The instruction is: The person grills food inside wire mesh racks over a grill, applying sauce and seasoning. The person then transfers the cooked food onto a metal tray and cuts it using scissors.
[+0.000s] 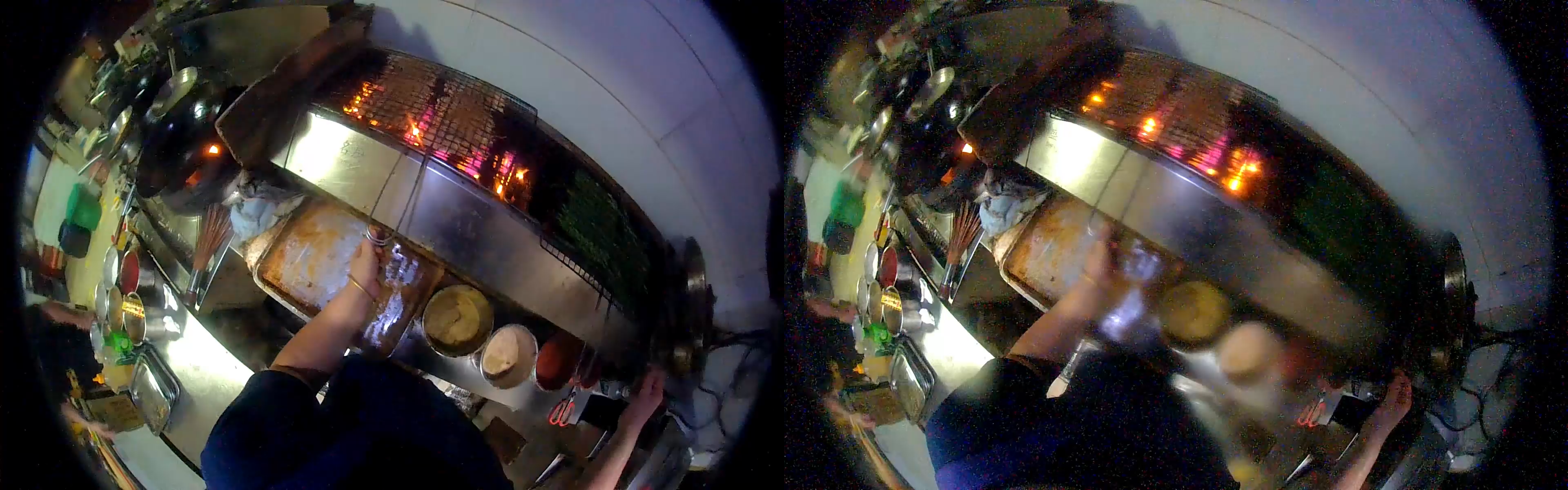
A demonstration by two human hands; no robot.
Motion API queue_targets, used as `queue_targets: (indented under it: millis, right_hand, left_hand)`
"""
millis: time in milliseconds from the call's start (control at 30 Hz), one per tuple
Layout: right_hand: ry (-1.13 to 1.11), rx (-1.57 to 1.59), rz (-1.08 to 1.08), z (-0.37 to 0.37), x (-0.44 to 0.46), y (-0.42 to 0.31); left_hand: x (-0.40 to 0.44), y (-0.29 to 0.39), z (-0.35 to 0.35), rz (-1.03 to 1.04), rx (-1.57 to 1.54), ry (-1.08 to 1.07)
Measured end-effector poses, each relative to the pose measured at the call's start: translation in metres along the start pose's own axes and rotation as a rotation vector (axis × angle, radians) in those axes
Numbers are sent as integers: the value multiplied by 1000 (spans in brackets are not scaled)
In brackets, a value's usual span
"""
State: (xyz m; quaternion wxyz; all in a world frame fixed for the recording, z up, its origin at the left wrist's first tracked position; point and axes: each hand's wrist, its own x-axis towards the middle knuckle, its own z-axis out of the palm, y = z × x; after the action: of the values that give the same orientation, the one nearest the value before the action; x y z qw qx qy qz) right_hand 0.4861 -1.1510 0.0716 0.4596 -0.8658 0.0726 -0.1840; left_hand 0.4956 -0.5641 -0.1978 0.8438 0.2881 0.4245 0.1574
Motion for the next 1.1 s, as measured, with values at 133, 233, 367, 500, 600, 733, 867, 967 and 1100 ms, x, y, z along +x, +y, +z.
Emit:
queue_targets:
  millis: [133,233,367,500,600,733,867,967,1100]
  right_hand:
    - [48,110,56,-1,-17,4]
    - [51,158,154,7,-30,-8]
    - [92,113,114,-22,-42,69]
    - [115,266,262,-25,-66,67]
    - [56,232,337,-48,-75,84]
    - [134,445,300,-59,-73,141]
    - [54,457,356,-35,-65,123]
    - [-137,802,392,-19,-64,97]
    - [-222,739,447,-21,-62,90]
  left_hand:
    - [-4,3,-4,-37,6,-34]
    - [-6,10,-8,-10,92,-65]
    - [-13,23,-11,53,288,-114]
    - [-37,48,-4,129,607,-49]
    - [-51,94,-7,92,710,50]
    - [-79,171,44,509,684,-57]
    - [-114,157,126,828,1621,44]
    - [-141,144,154,818,2074,195]
    - [-152,179,158,922,2074,175]
